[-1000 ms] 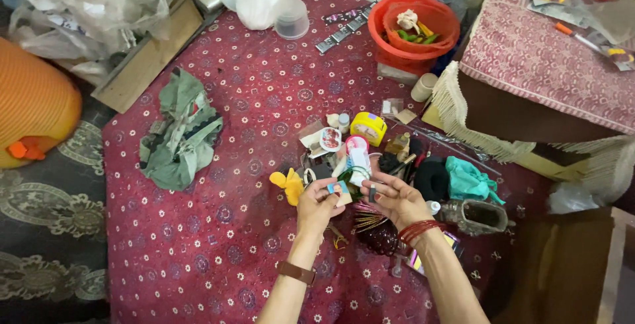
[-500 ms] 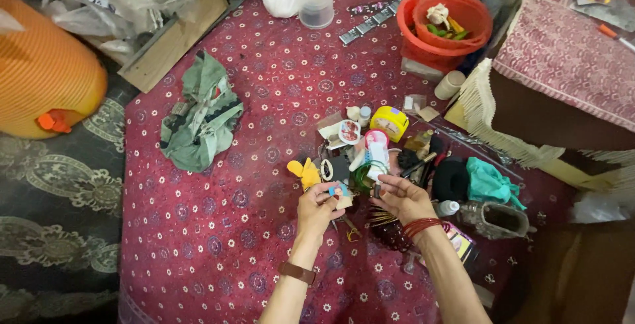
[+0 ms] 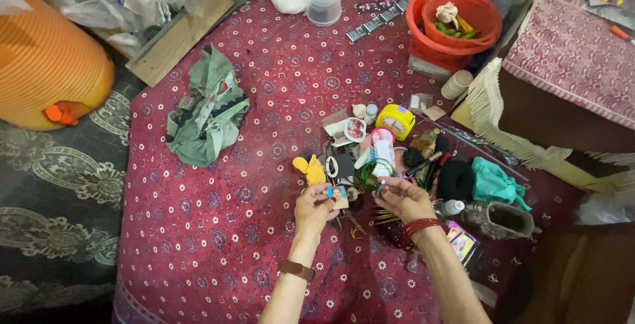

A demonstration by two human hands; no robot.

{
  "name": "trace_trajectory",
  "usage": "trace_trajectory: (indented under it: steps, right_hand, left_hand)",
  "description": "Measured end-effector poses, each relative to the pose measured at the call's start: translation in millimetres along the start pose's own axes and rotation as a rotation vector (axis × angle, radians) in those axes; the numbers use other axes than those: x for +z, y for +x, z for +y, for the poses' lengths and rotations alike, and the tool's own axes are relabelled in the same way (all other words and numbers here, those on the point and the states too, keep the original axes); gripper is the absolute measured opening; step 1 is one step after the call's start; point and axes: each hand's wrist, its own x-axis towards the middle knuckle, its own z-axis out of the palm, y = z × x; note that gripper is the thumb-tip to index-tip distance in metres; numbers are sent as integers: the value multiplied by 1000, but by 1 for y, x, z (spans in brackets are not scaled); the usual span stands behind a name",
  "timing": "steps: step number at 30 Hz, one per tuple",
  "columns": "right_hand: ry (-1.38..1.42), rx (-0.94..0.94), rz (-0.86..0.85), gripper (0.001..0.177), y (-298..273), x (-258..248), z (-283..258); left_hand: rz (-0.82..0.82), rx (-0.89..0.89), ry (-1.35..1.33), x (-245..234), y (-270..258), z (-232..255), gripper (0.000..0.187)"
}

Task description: The person repeatedly picks small items from a wooden drawer and places them onto a cluttered table. Items include hair ties, small cards, and miscellaneous trinkets. The person handles each item individually and sets it down without folding or arranging them into sections.

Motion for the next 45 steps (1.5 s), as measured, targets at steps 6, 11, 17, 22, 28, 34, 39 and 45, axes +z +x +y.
trace_trajectory:
  steps: [6, 11, 17, 22, 28, 34, 39, 45]
  right_hand:
    - [-53, 48, 79, 30, -13, 6, -18]
    - [-90, 36, 82, 31, -13, 0, -16]
    - [-109, -3, 73, 33, -11, -5, -9]
    - [-74, -55, 22, 36, -3, -18, 0]
    - [-98, -4, 43, 35, -6, -3, -10]
    - [-90, 13, 23, 34, -4, 6, -9]
    - [-149, 36, 34, 31, -6, 9, -13]
    - [-88, 36, -27, 31, 6, -3, 6]
  left_hand:
    - [99, 46, 288, 4, -10, 17, 36]
    - [54, 78, 432, 27, -20, 27, 28]
    - [43, 314, 737, 43, -21, 12, 31]
    - [57, 393, 713, 39, -15, 3, 36]
    - [65, 204, 589, 24, -10, 21, 24]
    - [114, 264, 592, 19, -8, 24, 22]
    - [145, 200, 509, 14, -8, 29, 25]
    - [121, 240, 519, 14, -8, 25, 25]
